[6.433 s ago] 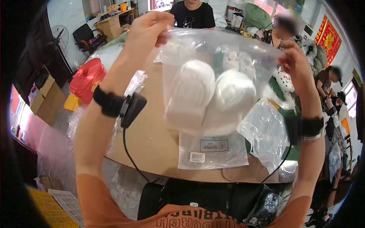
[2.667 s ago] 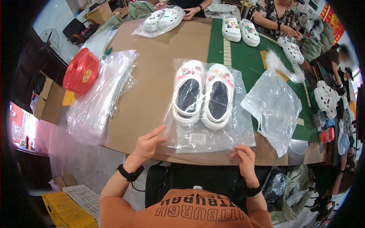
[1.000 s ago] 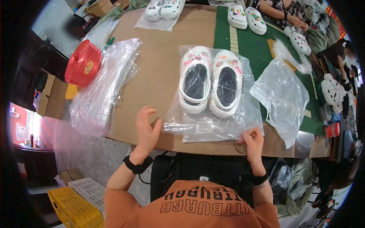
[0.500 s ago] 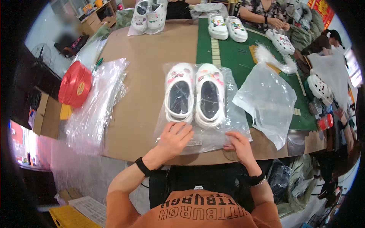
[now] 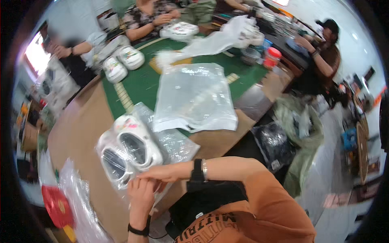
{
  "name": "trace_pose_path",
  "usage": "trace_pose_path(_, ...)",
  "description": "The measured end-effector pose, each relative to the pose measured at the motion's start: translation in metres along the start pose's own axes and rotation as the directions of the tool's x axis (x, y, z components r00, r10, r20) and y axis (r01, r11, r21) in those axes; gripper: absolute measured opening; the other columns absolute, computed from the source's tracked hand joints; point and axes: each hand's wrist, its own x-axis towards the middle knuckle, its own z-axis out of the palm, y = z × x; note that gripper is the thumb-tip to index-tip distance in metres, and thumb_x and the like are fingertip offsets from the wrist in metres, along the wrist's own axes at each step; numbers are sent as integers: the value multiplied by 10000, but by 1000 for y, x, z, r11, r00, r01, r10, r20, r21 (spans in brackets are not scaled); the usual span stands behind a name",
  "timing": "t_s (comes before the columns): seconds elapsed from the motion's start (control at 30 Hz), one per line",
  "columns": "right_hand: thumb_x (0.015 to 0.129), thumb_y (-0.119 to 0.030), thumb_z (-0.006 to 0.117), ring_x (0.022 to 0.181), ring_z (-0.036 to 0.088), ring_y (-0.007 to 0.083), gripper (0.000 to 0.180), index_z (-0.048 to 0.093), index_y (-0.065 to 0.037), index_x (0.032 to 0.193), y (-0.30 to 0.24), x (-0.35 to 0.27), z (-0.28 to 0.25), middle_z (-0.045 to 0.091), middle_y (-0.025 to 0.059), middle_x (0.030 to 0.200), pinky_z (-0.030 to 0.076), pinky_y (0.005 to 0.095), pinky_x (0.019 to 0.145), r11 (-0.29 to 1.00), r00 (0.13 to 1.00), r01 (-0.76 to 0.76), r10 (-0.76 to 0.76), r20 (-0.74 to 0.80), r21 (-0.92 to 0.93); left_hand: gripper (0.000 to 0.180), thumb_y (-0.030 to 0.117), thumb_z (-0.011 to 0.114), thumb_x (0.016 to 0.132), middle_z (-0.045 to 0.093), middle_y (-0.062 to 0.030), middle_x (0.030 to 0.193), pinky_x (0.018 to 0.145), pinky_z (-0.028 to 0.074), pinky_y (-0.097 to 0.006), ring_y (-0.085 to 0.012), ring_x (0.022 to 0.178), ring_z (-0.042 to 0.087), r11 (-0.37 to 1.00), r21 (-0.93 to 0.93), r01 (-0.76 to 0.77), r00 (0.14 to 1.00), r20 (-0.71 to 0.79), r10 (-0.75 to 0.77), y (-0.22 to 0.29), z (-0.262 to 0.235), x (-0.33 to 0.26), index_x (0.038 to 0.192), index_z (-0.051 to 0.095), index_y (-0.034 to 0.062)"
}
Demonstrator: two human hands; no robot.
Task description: Packaging pairs of decorated clogs into plastic bags.
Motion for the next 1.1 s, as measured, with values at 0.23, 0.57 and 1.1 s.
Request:
trace_pose_path(0.23, 843, -209, 462, 585, 511, 137, 258, 591, -10, 740, -6, 26, -8, 529, 44, 655, 396, 316, 480, 863, 852, 459, -495, -173, -210, 271, 24, 531, 729, 480, -189, 1120, 863, 365, -465, -368, 1053, 455, 989, 70, 128, 992, -12, -128, 25, -34, 17, 1000, 531, 8)
trace_pose_path(0.57, 914, -327, 448, 727, 566, 140, 352, 574, 1, 934, -138, -148, -14, 606, 62, 836, 457, 317, 655, 451, 398, 854, -887, -233, -260, 329, 69, 558, 809, 420, -188, 1233, 948, 316, -478, -372, 1157, 375, 997, 71, -15, 957, -287, 35, 37, -47, -22, 1126, 484, 17)
trace_pose_path(1.1, 935, -275, 413, 998, 555, 223, 321, 482, -29, 1130, 70, -439, -187, 544, 107, 1142, 432, 353, 816, 349, -468, 661, -500, -729, -664, 195, -57, 567, 739, 568, -155, 943, 693, 436, -374, -308, 814, 543, 966, -250, -68, 997, -56, 56, 73, -14, 51, 926, 565, -1)
